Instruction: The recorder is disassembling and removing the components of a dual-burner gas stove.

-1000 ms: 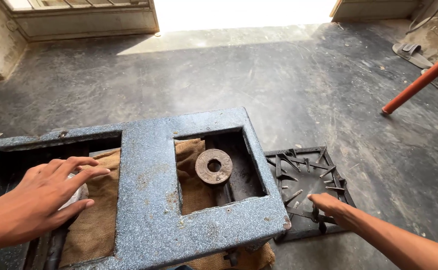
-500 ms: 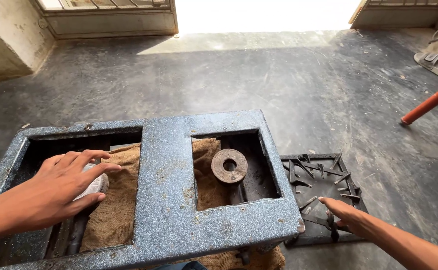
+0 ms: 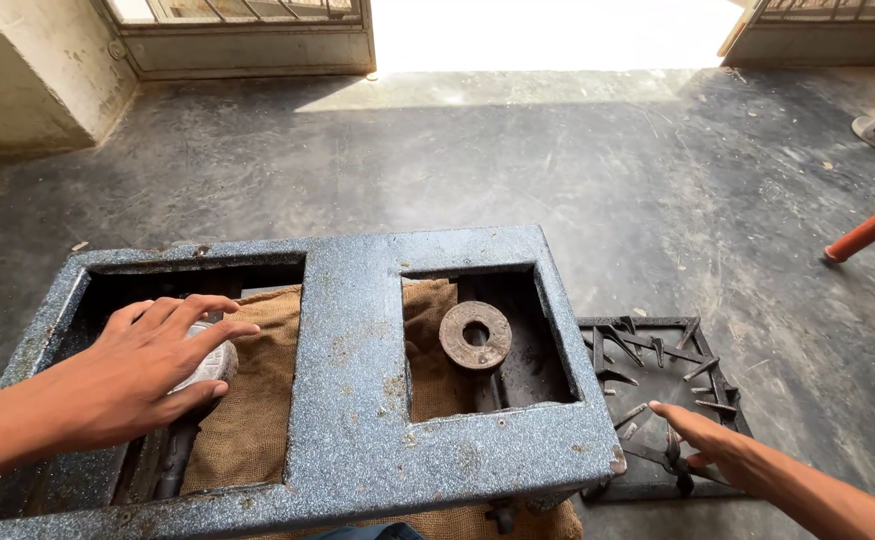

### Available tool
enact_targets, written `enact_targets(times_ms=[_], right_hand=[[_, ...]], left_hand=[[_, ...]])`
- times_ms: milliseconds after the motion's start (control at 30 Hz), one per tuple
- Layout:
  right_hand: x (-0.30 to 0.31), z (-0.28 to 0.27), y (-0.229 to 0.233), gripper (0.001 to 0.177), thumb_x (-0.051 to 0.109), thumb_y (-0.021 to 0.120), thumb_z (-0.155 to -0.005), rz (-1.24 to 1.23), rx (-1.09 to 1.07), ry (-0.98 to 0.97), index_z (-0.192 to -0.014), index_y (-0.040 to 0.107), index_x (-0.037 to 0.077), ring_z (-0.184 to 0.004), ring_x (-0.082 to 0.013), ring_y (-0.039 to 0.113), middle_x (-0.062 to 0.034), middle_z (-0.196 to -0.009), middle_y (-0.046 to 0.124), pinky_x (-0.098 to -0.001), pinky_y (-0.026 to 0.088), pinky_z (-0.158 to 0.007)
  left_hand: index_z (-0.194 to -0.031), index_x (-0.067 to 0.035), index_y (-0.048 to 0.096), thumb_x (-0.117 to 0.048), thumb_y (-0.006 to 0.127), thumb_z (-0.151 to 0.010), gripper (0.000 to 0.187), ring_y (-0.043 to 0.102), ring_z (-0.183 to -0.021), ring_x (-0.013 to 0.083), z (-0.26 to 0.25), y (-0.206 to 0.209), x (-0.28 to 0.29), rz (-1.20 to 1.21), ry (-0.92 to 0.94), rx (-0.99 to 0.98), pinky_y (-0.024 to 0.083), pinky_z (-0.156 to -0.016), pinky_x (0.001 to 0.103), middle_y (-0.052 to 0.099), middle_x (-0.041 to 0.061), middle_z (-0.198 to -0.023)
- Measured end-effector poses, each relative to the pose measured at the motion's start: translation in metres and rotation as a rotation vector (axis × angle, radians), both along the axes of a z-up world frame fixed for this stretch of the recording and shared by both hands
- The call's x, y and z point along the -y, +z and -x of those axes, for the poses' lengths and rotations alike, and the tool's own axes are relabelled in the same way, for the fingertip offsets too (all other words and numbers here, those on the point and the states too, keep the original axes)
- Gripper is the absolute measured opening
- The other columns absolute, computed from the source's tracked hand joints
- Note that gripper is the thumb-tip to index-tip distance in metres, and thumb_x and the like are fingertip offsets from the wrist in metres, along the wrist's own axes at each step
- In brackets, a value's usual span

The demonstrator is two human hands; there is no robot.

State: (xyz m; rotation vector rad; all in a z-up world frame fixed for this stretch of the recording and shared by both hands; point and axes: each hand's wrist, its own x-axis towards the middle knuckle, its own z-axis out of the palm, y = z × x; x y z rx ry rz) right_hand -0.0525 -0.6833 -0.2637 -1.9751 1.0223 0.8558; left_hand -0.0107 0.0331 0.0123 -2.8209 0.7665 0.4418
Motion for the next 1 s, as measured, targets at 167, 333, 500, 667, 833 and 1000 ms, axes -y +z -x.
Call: enact_targets(times_ms=[167, 333, 500, 667, 833, 1000], right_hand=[[0.022, -0.009, -0.032, 0.086, 0.064, 0.044, -0.094, 0.049, -0.064, 0.032, -0.164, 0.032, 0.017, -0.144, -0.0323, 0.045, -0.0087, -0.172, 0.03, -0.0558, 0.039, -0.117], [-0.021, 0.001, 0.024, 0.079, 0.063, 0.044, -0.096, 0.086, -0.094, 0.022, -0.157, 0.043, 0.014, -0.135, -0.0335, 0.054, -0.0075, -0.169, 0.034, -0.0574, 0.03, -0.116], [0.013, -0.015, -0.026, 0.074, 0.06, 0.043, -0.098, 0.087, -0.061, 0.018, -0.156, 0.038, 0.015, -0.131, -0.0315, 0.056, -0.0087, -0.164, 0.042, -0.0524, 0.04, -0.112], [0.03, -0.013, -0.041, 0.063, 0.056, 0.044, -0.099, 0.036, -0.003, 0.068, -0.123, 0.065, 0.001, -0.133, -0.0276, 0.049, -0.0158, -0.155, 0.054, -0.0476, 0.047, -0.104], [0.022, -0.011, -0.03, 0.057, 0.056, 0.046, -0.1, 0.068, 0.001, 0.035, -0.113, 0.061, 0.003, -0.135, -0.028, 0.045, -0.0153, -0.157, 0.047, -0.0489, 0.048, -0.106], [0.008, -0.008, -0.009, 0.063, 0.057, 0.043, -0.101, 0.058, -0.028, 0.013, -0.134, 0.053, 0.004, -0.13, -0.0356, 0.055, -0.0185, -0.156, 0.045, -0.05, 0.049, -0.105]], left_hand=[[-0.154, -0.034, 0.034, -0.053, 0.052, -0.097, 0.063, 0.031, -0.143, 0.0235, 0.004, 0.006, 0.004, -0.014, -0.013, 0.001, 0.023, -0.116, 0.055, 0.026, 0.003, -0.157], [-0.158, -0.036, 0.032, -0.052, 0.051, -0.097, 0.065, 0.03, -0.144, 0.0221, 0.004, 0.007, 0.008, -0.044, 0.013, -0.032, 0.023, -0.118, 0.053, 0.025, 0.001, -0.158], [-0.156, -0.035, 0.036, -0.051, 0.053, -0.096, 0.064, 0.03, -0.143, 0.0248, 0.001, -0.002, -0.007, 0.025, -0.032, 0.024, 0.023, -0.115, 0.055, 0.027, 0.003, -0.157], [-0.156, -0.035, 0.037, -0.051, 0.053, -0.095, 0.065, 0.031, -0.143, 0.0243, 0.005, -0.002, -0.006, 0.043, -0.042, 0.042, 0.023, -0.115, 0.054, 0.028, 0.002, -0.157], [-0.152, -0.034, 0.038, -0.051, 0.054, -0.095, 0.061, 0.031, -0.143, 0.0246, 0.001, -0.007, -0.01, 0.039, -0.045, 0.037, 0.023, -0.115, 0.055, 0.028, 0.002, -0.157], [-0.153, -0.035, 0.036, -0.053, 0.052, -0.096, 0.062, 0.03, -0.144, 0.023, 0.005, 0.008, 0.004, -0.034, 0.003, -0.007, 0.024, -0.116, 0.054, 0.026, 0.001, -0.158]])
